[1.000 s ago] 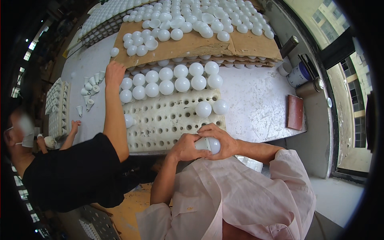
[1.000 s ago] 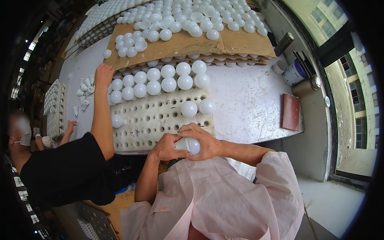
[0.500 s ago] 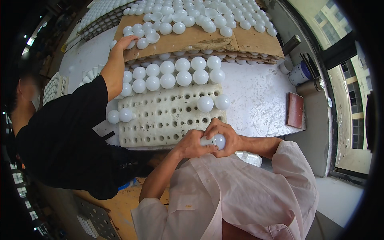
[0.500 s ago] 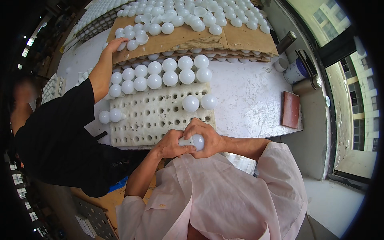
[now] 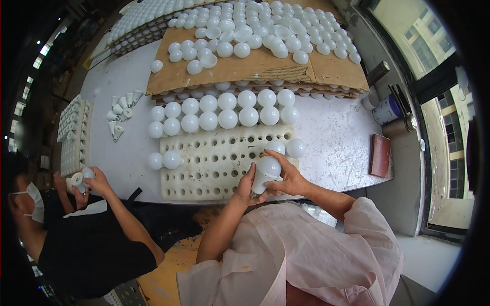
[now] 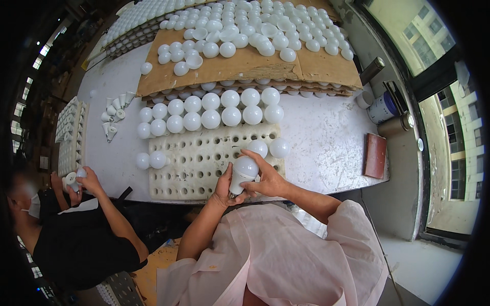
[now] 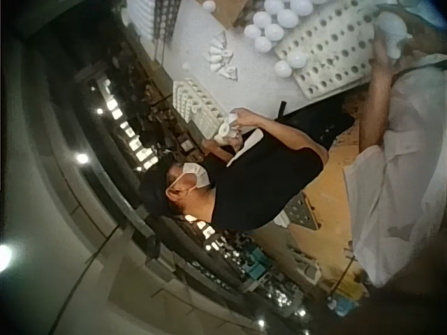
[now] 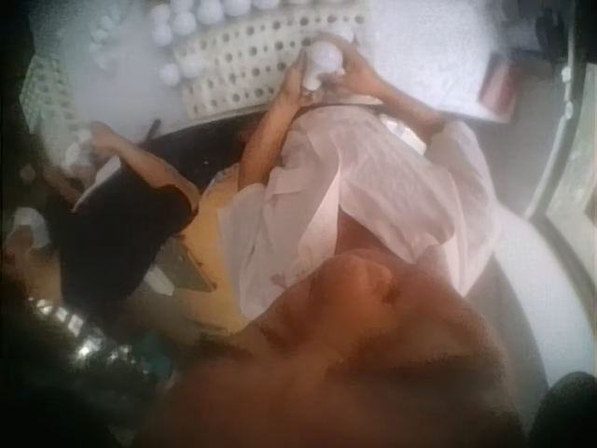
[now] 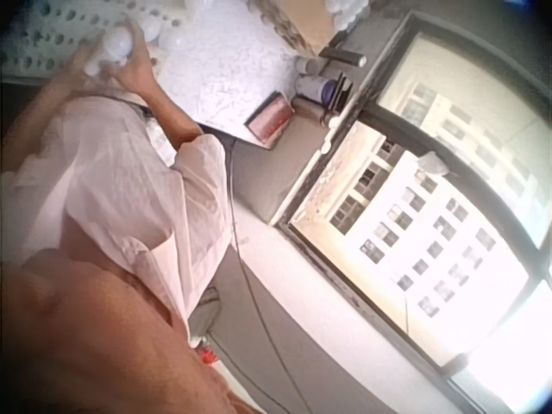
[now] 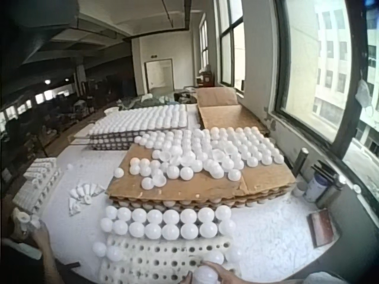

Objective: The person places a holder tray onto a work table, arranges bulb caps onto the tray, and attaches the caps onto bulb bases by hand to assemble light bulbs.

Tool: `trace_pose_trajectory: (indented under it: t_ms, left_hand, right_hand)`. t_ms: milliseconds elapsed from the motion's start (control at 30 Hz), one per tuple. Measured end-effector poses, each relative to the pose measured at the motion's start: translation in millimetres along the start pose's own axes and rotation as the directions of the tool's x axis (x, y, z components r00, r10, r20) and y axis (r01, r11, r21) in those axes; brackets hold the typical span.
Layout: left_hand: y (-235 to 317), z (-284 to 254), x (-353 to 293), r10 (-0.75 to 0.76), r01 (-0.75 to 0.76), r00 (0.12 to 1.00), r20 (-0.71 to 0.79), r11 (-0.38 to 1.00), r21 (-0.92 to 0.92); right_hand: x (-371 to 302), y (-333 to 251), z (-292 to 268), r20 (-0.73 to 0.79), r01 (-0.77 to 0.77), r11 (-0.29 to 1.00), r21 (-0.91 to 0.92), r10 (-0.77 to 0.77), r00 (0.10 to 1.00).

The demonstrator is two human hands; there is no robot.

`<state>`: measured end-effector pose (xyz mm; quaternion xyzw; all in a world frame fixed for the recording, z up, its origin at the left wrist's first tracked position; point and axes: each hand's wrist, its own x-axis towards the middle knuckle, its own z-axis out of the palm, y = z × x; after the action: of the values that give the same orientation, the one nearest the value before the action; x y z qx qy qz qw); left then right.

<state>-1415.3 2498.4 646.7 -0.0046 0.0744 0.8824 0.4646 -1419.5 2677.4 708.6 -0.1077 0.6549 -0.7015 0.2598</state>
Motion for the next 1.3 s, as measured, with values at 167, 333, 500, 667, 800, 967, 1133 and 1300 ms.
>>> trace_pose_trajectory:
  t_ms: [167,333,500,667,800,967,1133,1300]
  left_hand:
    - [11,-25,-31,0.090,0.147,0.876,-0.473,0.886,0.440]
    - [42,-27,-62,0.388,-0.045,0.768,-0.509,0.826,0.562]
    - [77,-19,-70,0.563,-0.121,0.677,-0.475,0.721,0.683]
    - [128,6,-87,0.712,-0.170,0.573,-0.407,0.589,0.790]
    - [205,25,-110,0.919,-0.174,0.342,-0.198,0.269,0.947]
    - [344,-40,-183,0.999,0.272,-0.043,-0.032,0.042,0.961]
    - [461,-113,-224,0.997,0.720,-0.041,-0.058,0.070,0.690]
    - [555,-183,-267,0.988,0.908,0.009,-0.152,0.056,0.415]
  right_hand:
    - [14,18,-27,-0.372,0.021,0.957,-0.288,-0.132,0.919]
    - [50,5,-39,-0.234,0.196,0.641,-0.742,-0.522,0.820]
    - [86,16,-9,0.064,0.231,0.428,-0.874,-0.369,0.927]
    - [91,13,-9,0.168,0.259,0.233,-0.938,-0.348,0.922]
    - [91,5,-3,0.109,0.197,0.266,-0.943,-0.312,0.944]
    - [92,5,4,0.080,0.198,0.302,-0.933,-0.361,0.929]
    - [98,2,3,-0.061,0.108,0.393,-0.913,-0.394,0.917]
    - [122,-14,3,-0.088,0.076,0.373,-0.925,-0.404,0.910]
